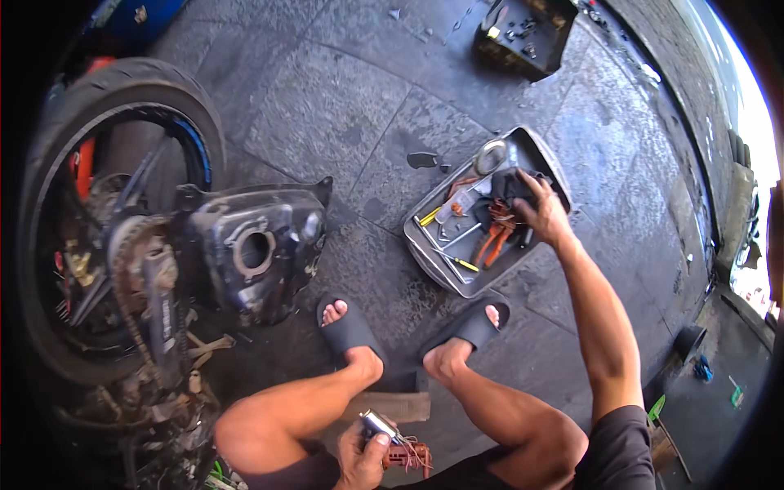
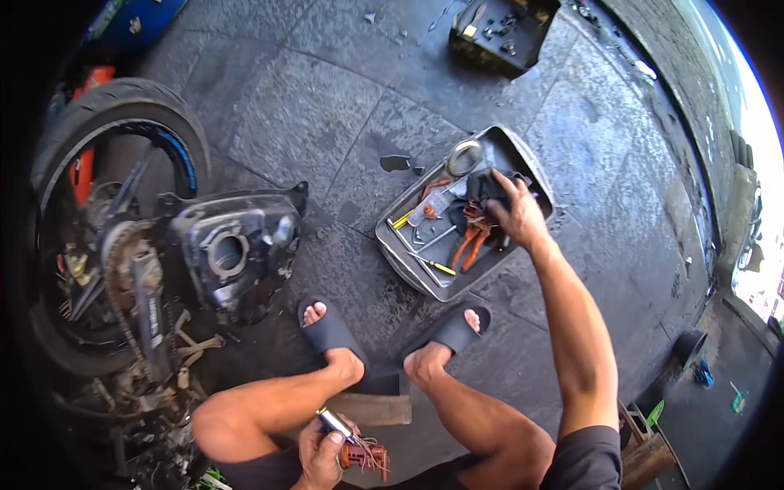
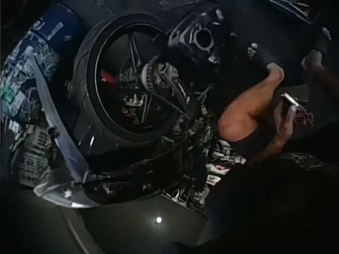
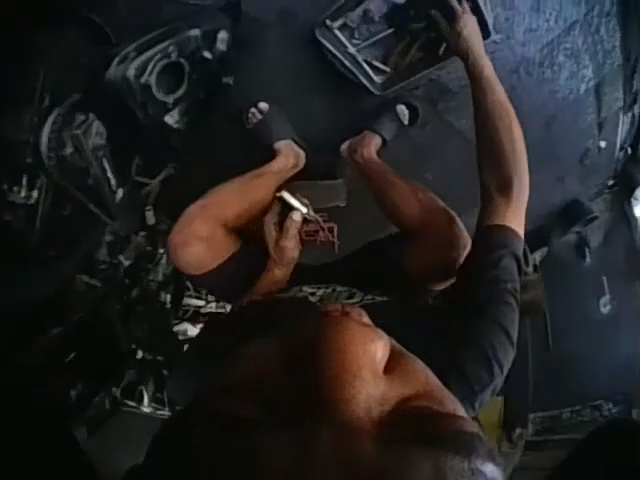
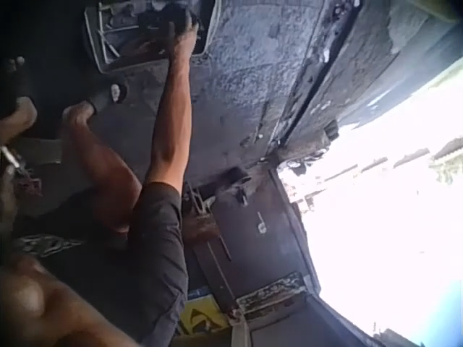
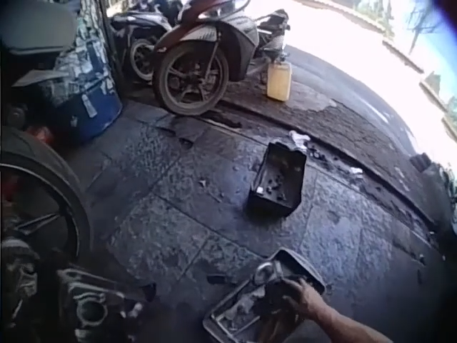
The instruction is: Inspecting and assembling components of a motorcycle fuel pump assembly.
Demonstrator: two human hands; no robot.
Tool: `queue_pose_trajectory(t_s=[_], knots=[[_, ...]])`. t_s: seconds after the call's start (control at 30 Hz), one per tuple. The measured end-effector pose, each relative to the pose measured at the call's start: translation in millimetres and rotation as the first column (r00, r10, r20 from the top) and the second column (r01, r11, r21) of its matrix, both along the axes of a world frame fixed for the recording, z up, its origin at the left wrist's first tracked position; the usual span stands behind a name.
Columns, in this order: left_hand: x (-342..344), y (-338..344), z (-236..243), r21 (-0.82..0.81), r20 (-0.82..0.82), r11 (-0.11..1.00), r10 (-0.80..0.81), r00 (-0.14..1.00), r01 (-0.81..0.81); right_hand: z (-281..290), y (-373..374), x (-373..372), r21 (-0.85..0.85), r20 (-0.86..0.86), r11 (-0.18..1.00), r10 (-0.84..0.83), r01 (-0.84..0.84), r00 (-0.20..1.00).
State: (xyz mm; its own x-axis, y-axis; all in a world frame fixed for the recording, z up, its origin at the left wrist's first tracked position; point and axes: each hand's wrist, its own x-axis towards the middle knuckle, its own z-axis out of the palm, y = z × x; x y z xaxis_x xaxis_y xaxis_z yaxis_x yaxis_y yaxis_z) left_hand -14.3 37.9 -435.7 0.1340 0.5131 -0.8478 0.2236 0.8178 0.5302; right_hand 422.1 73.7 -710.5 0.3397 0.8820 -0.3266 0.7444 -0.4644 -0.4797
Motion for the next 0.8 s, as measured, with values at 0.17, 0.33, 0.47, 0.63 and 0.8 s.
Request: queue_pose_trajectory(t_s=[0.17,0.33,0.47,0.63,0.8], knots=[[-33.2,-19.3,-94.0,-0.037,0.118,0.999,0.013,0.993,-0.009,-42.1,21.7,-0.8,-0.063,0.38,0.981,-0.149,0.186,0.913],[-28.7,-1.3,-94.5,0.102,0.269,0.992,0.047,0.962,-0.077,13.6,25.2,-14.3,-0.189,0.519,0.968,-0.046,0.167,0.853],[-49.9,-23.3,-78.0,0.151,0.505,0.982,0.025,0.863,-0.117,153.5,16.8,-96.7,0.048,0.302,0.99,0.11,-0.131,0.947],[-74.8,-31.8,-63.9,0.106,0.633,0.973,0.094,0.769,-0.206,291.2,-27.7,-257.6,0.13,-0.541,0.863,0.474,-0.488,0.695],[-76.2,-32.0,-47.1,0.072,0.745,0.982,0.063,0.664,-0.174,296.6,-72.0,-317.9,0.151,-0.434,0.874,0.478,-0.461,0.764]])
